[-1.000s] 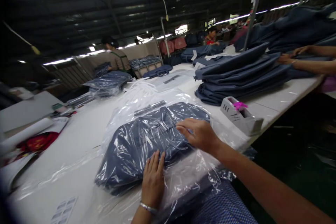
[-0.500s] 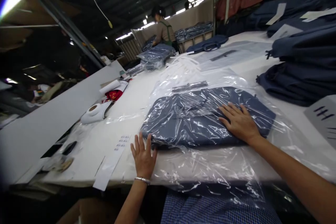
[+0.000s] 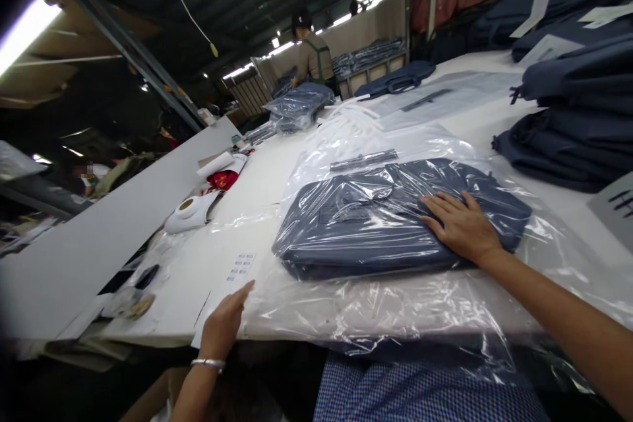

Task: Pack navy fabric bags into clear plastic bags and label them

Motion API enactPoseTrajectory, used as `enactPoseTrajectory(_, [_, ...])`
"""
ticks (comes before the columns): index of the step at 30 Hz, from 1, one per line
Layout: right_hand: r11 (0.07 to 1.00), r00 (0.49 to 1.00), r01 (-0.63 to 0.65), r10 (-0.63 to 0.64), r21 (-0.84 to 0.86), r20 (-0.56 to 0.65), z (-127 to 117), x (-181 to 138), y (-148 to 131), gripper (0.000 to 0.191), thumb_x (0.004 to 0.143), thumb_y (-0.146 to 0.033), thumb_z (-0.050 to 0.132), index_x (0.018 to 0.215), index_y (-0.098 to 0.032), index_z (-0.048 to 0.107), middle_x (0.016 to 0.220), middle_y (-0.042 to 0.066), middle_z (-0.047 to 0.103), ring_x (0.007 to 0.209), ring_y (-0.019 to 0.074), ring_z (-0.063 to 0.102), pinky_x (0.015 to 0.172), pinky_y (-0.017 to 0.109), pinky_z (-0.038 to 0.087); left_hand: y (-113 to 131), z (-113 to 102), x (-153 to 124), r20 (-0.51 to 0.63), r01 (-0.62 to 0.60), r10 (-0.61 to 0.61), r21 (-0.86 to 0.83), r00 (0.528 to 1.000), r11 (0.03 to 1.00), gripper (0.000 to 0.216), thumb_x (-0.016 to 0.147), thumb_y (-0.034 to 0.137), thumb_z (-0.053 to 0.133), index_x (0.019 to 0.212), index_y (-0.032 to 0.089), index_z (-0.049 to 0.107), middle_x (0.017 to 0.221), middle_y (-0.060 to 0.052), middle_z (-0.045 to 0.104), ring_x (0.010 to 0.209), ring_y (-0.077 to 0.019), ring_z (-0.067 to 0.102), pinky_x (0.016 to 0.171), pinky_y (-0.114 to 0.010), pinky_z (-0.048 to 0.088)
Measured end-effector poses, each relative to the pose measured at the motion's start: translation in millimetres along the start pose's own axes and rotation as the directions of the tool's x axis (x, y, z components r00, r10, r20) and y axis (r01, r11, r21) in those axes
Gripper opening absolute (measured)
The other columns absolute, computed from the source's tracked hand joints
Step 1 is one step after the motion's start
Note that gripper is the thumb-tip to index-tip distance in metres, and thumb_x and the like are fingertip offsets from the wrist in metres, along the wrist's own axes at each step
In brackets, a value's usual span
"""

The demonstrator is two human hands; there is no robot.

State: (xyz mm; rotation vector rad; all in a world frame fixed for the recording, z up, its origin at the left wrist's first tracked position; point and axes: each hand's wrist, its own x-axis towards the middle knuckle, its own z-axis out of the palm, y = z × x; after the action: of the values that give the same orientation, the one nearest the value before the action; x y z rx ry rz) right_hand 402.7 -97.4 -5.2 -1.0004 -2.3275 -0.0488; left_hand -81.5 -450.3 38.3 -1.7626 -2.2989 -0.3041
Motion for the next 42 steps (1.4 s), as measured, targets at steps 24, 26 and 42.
enactPoseTrajectory(24, [0.975,0.997,-0.079,0.073,-0.208,-0.036,-24.8,-26.6,29.2,0.062,0.094,-0.049,0.049,0.151,-0.027,0.037,0.155,0.007,0.036,0.143,0.0357,0.029,0.115,0.059,0.022,120.0,82.9,124.0,-0.216,-0.307,0.314,0.069,0.925,0.949,0.062,0.093,0.032,0.05,0.151,0.027,0.029,0.156,-0.006,0.037,0.147,-0.0271,0.027,0.118,-0.052,0.027])
enactPoseTrajectory(26, [0.982,0.999,-0.04,0.039,-0.184,-0.012,-25.8,-26.0,32.7,0.06,0.094,-0.047,0.05,0.15,-0.028,0.038,0.155,0.006,0.037,0.143,0.0339,0.03,0.115,0.056,0.024,117.8,83.0,123.1,-0.203,-0.346,0.353,0.071,0.913,0.936,0.066,0.092,0.037,0.052,0.152,0.027,0.027,0.157,-0.007,0.035,0.147,-0.0285,0.026,0.119,-0.054,0.023])
enactPoseTrajectory(42, [0.98,0.991,0.052,-0.027,-0.193,0.131,-32.1,-57.4,25.8,0.055,0.099,-0.044,0.043,0.15,-0.024,0.036,0.158,0.007,0.029,0.146,0.0305,0.021,0.118,0.056,0.015,112.6,80.7,116.8,-0.079,-0.521,0.524,0.051,0.848,0.852,0.075,0.083,0.061,0.058,0.148,0.03,0.038,0.158,-0.009,0.032,0.146,-0.0339,0.026,0.118,-0.057,0.022])
